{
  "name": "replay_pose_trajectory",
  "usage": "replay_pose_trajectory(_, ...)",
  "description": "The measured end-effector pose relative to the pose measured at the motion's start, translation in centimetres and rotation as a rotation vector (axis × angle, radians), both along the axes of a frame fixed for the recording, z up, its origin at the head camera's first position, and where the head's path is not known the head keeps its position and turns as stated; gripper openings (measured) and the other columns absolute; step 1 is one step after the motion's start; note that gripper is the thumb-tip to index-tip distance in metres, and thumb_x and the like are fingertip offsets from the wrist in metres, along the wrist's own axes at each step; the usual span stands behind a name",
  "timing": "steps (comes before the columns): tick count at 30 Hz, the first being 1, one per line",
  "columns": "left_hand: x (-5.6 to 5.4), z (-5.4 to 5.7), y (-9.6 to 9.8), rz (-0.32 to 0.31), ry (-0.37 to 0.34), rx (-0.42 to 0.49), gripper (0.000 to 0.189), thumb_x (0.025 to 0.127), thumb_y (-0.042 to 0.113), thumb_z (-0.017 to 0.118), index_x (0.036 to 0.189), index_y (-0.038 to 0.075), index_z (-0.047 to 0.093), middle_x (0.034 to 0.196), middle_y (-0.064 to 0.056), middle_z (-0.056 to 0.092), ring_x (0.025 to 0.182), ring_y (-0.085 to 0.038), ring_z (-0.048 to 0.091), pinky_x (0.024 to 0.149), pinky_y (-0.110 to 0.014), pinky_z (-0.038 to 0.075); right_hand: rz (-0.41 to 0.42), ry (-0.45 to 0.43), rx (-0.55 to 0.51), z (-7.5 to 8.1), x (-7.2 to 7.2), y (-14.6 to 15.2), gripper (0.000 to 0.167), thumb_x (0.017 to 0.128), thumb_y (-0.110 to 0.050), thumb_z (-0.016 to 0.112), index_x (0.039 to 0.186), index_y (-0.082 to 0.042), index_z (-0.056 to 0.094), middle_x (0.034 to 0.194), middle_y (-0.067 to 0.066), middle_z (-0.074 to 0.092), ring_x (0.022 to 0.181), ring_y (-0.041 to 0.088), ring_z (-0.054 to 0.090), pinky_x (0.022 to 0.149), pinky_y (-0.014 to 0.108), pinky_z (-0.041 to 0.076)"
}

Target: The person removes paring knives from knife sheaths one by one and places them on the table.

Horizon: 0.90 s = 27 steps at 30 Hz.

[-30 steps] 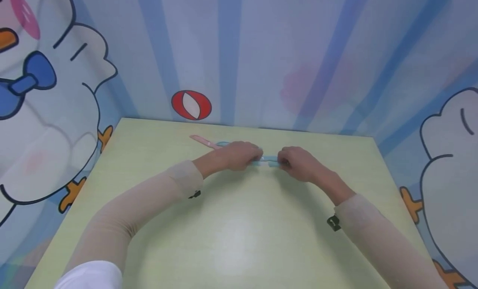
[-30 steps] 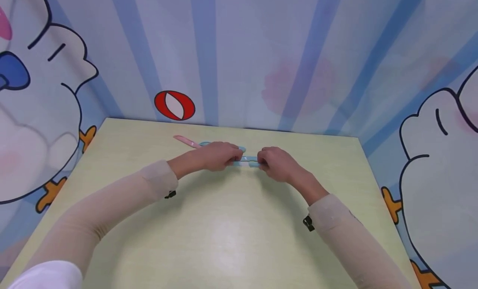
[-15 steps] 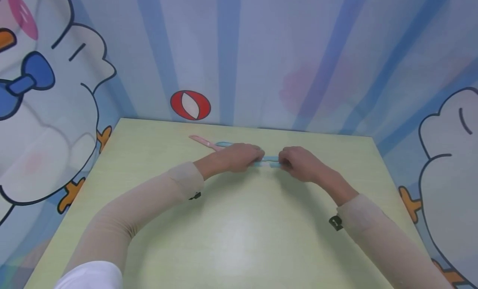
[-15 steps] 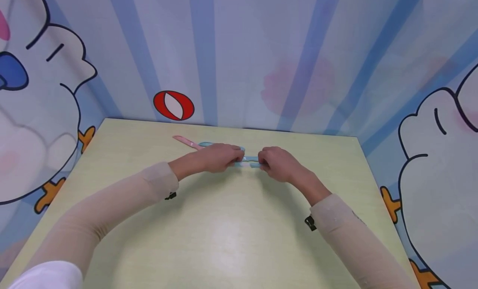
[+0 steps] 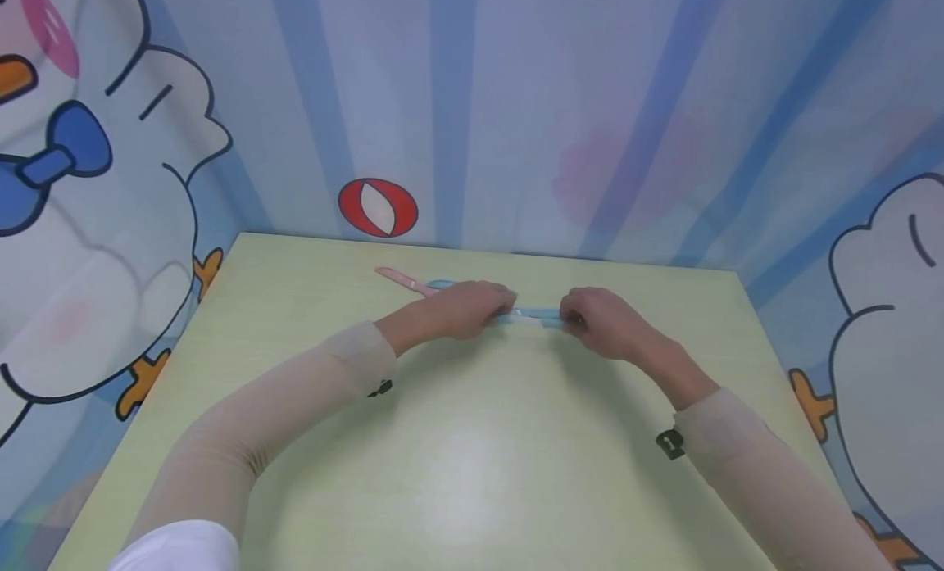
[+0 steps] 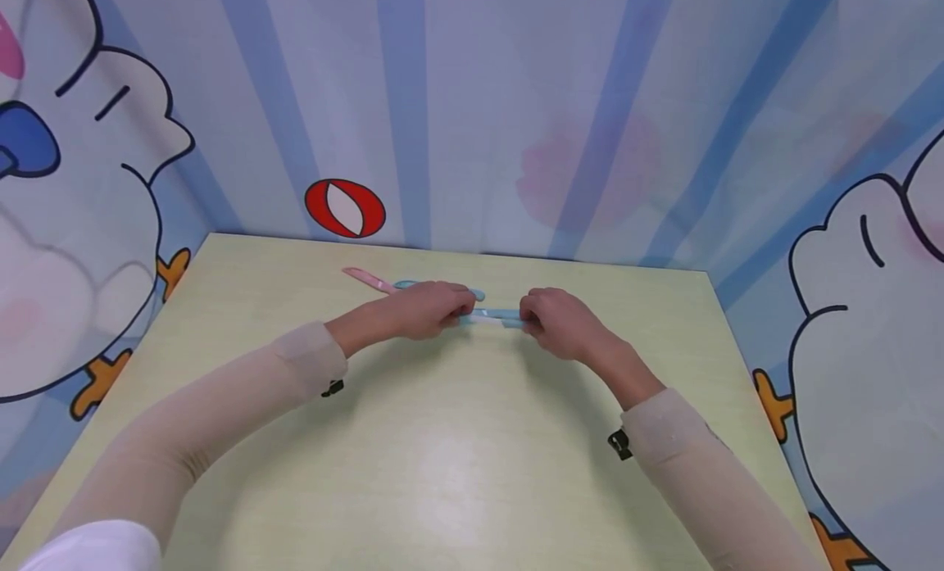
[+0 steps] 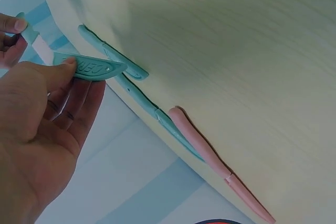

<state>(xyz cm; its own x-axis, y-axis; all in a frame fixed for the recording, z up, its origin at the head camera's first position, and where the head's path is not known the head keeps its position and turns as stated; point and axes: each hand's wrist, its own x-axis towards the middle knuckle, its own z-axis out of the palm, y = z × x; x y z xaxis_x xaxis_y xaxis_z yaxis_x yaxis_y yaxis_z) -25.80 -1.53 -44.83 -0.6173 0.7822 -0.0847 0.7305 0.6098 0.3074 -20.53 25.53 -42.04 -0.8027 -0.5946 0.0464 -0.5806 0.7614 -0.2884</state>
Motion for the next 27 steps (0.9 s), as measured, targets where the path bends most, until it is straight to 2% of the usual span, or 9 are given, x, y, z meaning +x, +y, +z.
replay_pose_trajectory(11, -0.1, 0.1, -0.1, 0.000, -0.015, 0.089, 0.010, 0.103, 0.008, 0.065, 0.105, 0.017, 0.060, 0.090, 0.000, 0.056, 0.083, -0.017, 0.051, 0.076, -0.029, 0.046, -0.019, 0.021, -0.031, 0.5, 0.2, 0.8, 0.006, 0.094, -0.003, 0.077, 0.094, -0.007, 0.072, 0.084, 0.000, 0.064, 0.075, 0.017, 0.056, 0.073, 0.042, 0.052)
replay_pose_trajectory(16, -0.3, -0.1, -0.6, 0.015, -0.061, 0.137, 0.010, 0.103, 0.008, 0.066, 0.107, 0.015, 0.059, 0.090, -0.001, 0.056, 0.083, -0.018, 0.052, 0.077, -0.030, 0.046, -0.035, -0.002, -0.050, 0.5, 0.4, 1.1, 0.004, 0.095, -0.004, 0.077, 0.096, -0.005, 0.073, 0.086, 0.001, 0.065, 0.075, 0.017, 0.057, 0.073, 0.042, 0.053)
replay_pose_trajectory(19, -0.7, -0.4, -1.2, 0.032, -0.101, 0.186, 0.008, 0.103, 0.007, 0.065, 0.110, 0.010, 0.061, 0.091, -0.002, 0.057, 0.086, -0.018, 0.053, 0.079, -0.031, 0.046, -0.058, -0.024, -0.074, 0.3, 0.5, 1.4, 0.003, 0.096, -0.005, 0.076, 0.098, -0.003, 0.074, 0.088, 0.001, 0.067, 0.077, 0.017, 0.060, 0.074, 0.042, 0.054)
replay_pose_trajectory(23, -1.0, -0.9, -1.7, 0.049, -0.157, 0.241, 0.013, 0.104, 0.010, 0.064, 0.116, 0.005, 0.062, 0.095, -0.002, 0.060, 0.090, -0.019, 0.055, 0.082, -0.033, 0.048, -0.095, -0.063, -0.124, 0.0, 0.6, 1.9, 0.004, 0.099, -0.006, 0.074, 0.102, -0.004, 0.075, 0.091, 0.002, 0.069, 0.081, 0.018, 0.064, 0.075, 0.042, 0.055)
replay_pose_trajectory(27, -1.1, -1.0, -1.9, 0.058, -0.191, 0.268, 0.015, 0.106, 0.014, 0.065, 0.118, 0.007, 0.061, 0.096, -0.002, 0.062, 0.090, -0.019, 0.056, 0.083, -0.033, 0.051, -0.126, -0.090, -0.193, -0.1, 0.7, 2.2, 0.005, 0.100, -0.008, 0.073, 0.103, -0.005, 0.076, 0.093, 0.003, 0.071, 0.083, 0.018, 0.067, 0.075, 0.041, 0.056)
